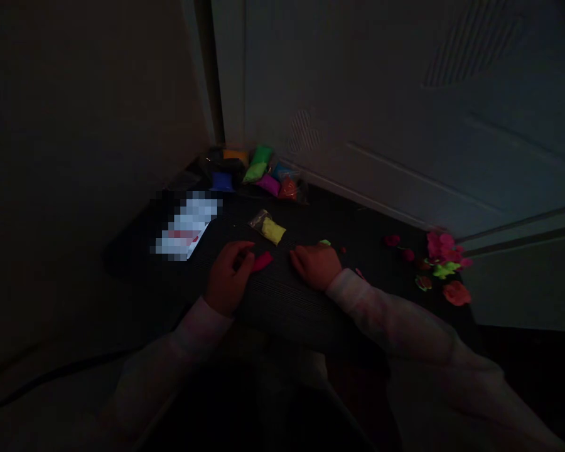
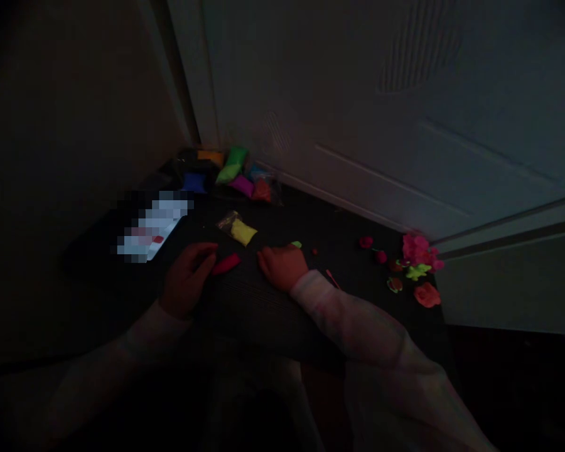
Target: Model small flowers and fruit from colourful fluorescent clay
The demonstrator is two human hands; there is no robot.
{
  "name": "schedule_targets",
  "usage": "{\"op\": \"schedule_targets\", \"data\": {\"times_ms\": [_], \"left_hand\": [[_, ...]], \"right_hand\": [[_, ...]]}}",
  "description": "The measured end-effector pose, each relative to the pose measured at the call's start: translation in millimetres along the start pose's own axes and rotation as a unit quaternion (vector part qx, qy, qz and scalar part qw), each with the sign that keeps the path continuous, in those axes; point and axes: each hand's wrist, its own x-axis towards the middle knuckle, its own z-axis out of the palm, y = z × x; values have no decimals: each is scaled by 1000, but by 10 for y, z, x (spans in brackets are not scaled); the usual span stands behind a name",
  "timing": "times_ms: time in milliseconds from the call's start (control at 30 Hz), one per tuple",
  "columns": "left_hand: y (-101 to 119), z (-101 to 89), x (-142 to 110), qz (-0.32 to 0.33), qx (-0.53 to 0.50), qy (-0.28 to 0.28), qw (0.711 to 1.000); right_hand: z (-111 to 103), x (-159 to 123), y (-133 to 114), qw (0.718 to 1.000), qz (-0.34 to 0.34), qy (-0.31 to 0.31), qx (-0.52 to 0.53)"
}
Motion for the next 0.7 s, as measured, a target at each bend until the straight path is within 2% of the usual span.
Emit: {"op": "schedule_targets", "data": {"times_ms": [133,333,500,700], "left_hand": [[5,-1,0,3,3,-11,1000],[24,-6,0,2,17,-5,1000],[32,-14,1,7,17,-14,1000],[23,-15,-7,6,18,-8,1000]], "right_hand": [[9,-60,-60,998,-58,-13,7],[6,52,40,1000,-14,4,-9],[-8,-27,-59,997,-73,-16,8],[6,49,11,1000,-18,-11,0]]}}
